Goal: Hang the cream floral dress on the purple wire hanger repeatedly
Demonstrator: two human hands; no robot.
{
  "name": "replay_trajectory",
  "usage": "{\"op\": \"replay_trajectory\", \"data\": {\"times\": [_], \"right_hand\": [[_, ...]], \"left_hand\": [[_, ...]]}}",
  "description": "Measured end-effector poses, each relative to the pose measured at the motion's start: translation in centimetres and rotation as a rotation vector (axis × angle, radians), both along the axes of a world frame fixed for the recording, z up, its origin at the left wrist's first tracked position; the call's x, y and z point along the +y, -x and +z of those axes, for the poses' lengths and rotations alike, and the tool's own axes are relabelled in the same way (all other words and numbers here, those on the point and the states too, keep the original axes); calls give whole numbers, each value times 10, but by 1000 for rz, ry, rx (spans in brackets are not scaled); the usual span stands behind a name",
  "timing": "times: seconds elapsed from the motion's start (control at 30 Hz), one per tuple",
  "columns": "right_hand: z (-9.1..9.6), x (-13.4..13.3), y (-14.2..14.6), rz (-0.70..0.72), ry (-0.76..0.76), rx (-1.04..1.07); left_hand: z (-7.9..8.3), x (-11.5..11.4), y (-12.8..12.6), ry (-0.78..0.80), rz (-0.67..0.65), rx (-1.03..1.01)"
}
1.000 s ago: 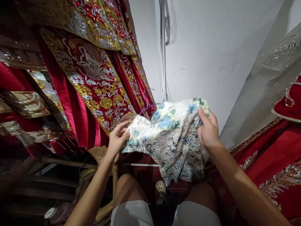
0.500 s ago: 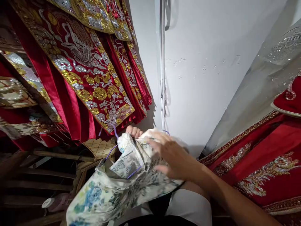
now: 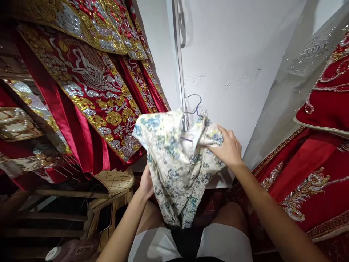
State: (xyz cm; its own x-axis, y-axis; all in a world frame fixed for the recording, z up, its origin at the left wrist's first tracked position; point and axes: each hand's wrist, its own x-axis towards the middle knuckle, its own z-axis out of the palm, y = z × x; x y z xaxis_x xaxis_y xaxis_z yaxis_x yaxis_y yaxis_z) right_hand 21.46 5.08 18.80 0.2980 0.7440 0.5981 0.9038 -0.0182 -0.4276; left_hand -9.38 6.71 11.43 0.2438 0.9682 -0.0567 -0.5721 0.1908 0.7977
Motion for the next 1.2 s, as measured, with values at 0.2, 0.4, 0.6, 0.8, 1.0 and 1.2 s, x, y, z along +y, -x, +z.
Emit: {"op": "replay_trajectory", "data": {"times": [0.2, 0.4, 0.6, 0.8, 1.0, 1.2], "right_hand": [[14, 18, 17, 143, -10, -111], [-44, -6, -1, 46, -16, 177], [-147, -61, 53, -46, -209, 802], [-166, -64, 120, 283, -16, 1389], [-127, -48, 134, 391, -52, 1250], [-124, -62, 111, 505, 106, 1160]], "left_hand": [[-44, -23, -6, -3, 129, 301], [-75, -54, -9, 66, 195, 248], [-78, -67, -25, 4, 87, 286], [-73, -79, -42, -54, 73, 346], [-66, -82, -38, -103, 27, 398], [-57, -86, -35, -81, -49, 380]]}}
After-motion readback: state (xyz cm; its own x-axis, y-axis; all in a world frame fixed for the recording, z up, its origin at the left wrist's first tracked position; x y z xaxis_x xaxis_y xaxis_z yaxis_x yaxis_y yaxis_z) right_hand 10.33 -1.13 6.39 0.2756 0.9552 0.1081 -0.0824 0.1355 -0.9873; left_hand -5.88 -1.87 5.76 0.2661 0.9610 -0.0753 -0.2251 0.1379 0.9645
